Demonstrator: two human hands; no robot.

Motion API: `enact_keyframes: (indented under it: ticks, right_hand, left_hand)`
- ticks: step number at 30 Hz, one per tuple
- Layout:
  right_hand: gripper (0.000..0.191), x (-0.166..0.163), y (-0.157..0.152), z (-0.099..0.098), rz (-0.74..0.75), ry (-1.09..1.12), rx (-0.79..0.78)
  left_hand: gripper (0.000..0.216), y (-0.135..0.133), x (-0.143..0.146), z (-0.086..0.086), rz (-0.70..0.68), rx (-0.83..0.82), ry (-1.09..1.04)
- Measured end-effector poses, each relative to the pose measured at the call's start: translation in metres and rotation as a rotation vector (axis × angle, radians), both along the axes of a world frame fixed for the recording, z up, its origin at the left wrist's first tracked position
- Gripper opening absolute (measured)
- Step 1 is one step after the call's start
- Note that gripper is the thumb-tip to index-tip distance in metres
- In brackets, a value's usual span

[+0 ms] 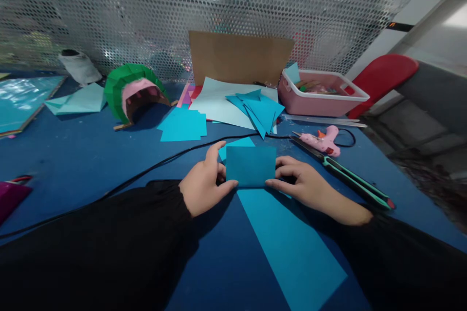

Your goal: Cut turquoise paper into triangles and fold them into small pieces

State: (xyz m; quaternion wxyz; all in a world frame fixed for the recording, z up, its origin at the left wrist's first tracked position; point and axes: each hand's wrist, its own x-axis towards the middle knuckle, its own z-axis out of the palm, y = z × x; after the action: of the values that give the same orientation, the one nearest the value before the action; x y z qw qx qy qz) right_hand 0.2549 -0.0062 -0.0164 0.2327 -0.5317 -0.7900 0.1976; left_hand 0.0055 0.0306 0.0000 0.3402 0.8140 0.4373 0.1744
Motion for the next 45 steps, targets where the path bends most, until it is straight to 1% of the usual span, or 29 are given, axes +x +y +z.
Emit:
enact_keyframes:
  ticks: [6, 12, 18, 23, 30, 38, 45]
  right_hand:
    - [0.033, 0.001, 0.000, 0.001, -0.012, -0.011, -0.033]
    - [0.027, -0.002, -0.002, 0.004, -0.025, -0.019, -0.057]
    - [0.026, -0.003, -0.002, 0.006, -0.025, -0.015, -0.076]
    - [0.026, -0.002, -0.001, 0.006, -0.028, -0.014, -0.090]
    - [0.026, -0.001, 0.000, 0.006, -0.021, -0.014, -0.093]
    - [0.023, 0.000, 0.000, 0.003, -0.010, -0.023, -0.075]
    - [0.022, -0.001, -0.001, 0.003, 0.009, -0.046, -0.057]
  left_hand:
    - [0.087, 0.000, 0.000, 0.001, -0.012, -0.028, 0.032]
    - [0.089, 0.004, 0.002, 0.004, -0.018, -0.022, 0.080]
    - [0.089, 0.006, 0.002, 0.003, -0.012, -0.052, 0.068]
    - [0.090, 0.007, 0.002, 0.006, -0.017, -0.088, 0.076]
    - [0.089, 0.008, 0.002, 0.010, -0.035, -0.112, 0.084]
    - [0.085, 0.010, 0.002, 0.009, -0.053, -0.110, 0.074]
    - [0.074, 0.008, 0.002, 0.003, -0.073, -0.025, 0.095]
